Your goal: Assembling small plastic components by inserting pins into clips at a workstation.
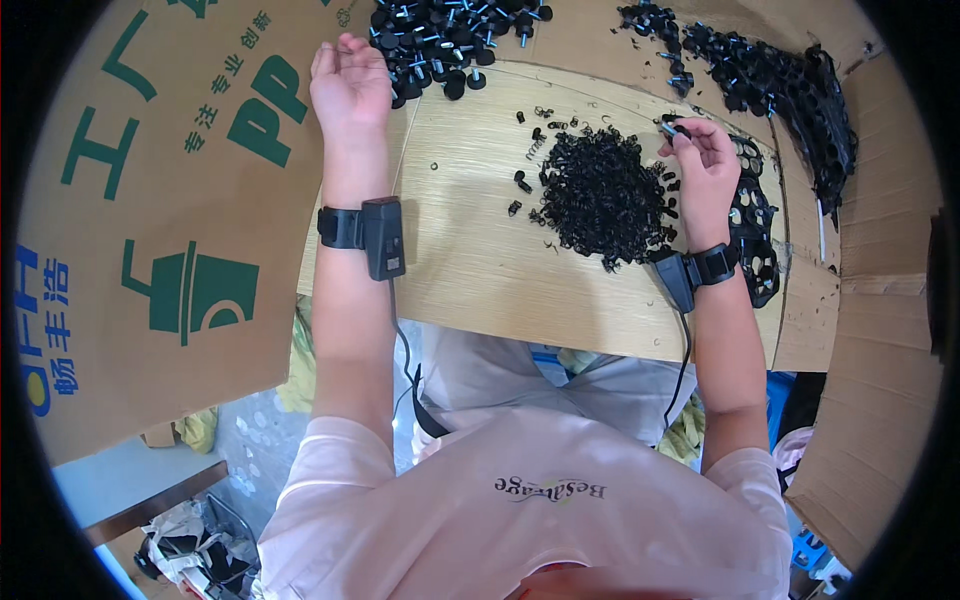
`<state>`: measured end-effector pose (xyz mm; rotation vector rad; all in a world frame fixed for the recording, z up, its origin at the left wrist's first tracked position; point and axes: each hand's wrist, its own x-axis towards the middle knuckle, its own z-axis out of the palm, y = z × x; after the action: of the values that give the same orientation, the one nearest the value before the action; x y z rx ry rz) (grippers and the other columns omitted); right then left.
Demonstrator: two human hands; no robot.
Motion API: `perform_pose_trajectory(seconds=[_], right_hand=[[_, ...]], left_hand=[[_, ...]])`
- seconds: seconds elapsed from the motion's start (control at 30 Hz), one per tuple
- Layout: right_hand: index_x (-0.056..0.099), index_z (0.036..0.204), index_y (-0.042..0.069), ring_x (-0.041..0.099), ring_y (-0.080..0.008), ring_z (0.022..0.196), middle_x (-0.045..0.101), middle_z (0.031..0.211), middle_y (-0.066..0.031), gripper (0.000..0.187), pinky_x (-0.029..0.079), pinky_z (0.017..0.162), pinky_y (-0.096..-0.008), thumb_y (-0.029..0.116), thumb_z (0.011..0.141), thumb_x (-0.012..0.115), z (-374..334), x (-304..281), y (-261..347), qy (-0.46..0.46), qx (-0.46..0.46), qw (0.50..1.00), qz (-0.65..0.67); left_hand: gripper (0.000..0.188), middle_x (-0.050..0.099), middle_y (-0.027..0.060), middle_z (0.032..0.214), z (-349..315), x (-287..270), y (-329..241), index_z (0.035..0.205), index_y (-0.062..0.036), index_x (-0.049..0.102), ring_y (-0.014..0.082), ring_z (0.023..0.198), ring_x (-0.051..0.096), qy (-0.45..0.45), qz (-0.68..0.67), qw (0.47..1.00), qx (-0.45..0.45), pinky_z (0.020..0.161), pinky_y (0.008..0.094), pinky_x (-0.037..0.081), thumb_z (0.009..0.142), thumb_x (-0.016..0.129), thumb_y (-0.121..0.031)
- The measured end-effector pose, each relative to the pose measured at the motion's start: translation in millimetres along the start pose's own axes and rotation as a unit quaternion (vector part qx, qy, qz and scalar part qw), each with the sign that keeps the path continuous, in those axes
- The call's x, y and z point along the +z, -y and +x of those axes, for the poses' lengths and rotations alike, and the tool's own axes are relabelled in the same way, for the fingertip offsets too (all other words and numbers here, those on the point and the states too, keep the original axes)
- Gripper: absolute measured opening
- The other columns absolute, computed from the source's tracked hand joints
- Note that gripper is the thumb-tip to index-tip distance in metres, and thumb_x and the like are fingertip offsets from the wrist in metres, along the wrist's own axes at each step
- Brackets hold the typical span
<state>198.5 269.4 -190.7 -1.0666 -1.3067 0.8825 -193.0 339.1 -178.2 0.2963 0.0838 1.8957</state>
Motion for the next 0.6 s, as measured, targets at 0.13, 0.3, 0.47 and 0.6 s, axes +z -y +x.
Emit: perform_pose_trajectory(seconds=[0.13,0.3,0.47,0.6], right_hand=[[0.057,0.106,0.000,0.061,-0.0106,0.088,0.060,0.094,-0.0044,0.022,0.049,0.078,-0.0238,-0.004,0.086,0.063,1,3,-8,-0.023,-0.055,0.998,0.001],[0.057,0.110,-0.001,0.058,-0.0137,0.101,0.056,0.110,-0.0065,0.032,0.048,0.091,-0.0270,-0.010,0.081,0.067,-3,5,-5,0.030,-0.092,0.995,0.028],[0.059,0.110,-0.002,0.057,-0.0164,0.105,0.054,0.116,-0.0095,0.035,0.049,0.093,-0.0290,-0.013,0.077,0.067,-12,14,2,0.095,-0.142,0.985,0.018],[0.065,0.106,0.002,0.059,-0.0186,0.103,0.058,0.112,-0.0095,0.033,0.051,0.088,-0.0293,-0.008,0.075,0.071,-19,19,16,0.109,-0.176,0.976,-0.060]], left_hand=[[0.012,0.057,0.0082,0.086,-25,24,28,0.095,-0.0033,0.052,0.0149,0.072,0.054,0.134,0.073,0.988,0.034,0.057,0.0247,0.043,0.100,0.043,-0.010],[0.022,0.065,0.0042,0.099,-86,52,103,0.104,-0.0068,0.061,0.0063,0.064,0.058,0.192,0.528,0.827,-0.031,0.054,0.0197,0.046,0.084,0.068,-0.005],[0.032,0.066,0.0043,0.107,-121,51,133,0.118,-0.0029,0.059,0.0054,0.066,0.057,0.243,0.542,0.778,-0.205,0.060,0.0203,0.048,0.088,0.067,-0.011],[0.026,0.065,0.0029,0.106,-124,40,137,0.111,-0.0008,0.064,0.0041,0.067,0.055,0.255,0.560,0.762,-0.200,0.060,0.0182,0.046,0.088,0.068,-0.012]])
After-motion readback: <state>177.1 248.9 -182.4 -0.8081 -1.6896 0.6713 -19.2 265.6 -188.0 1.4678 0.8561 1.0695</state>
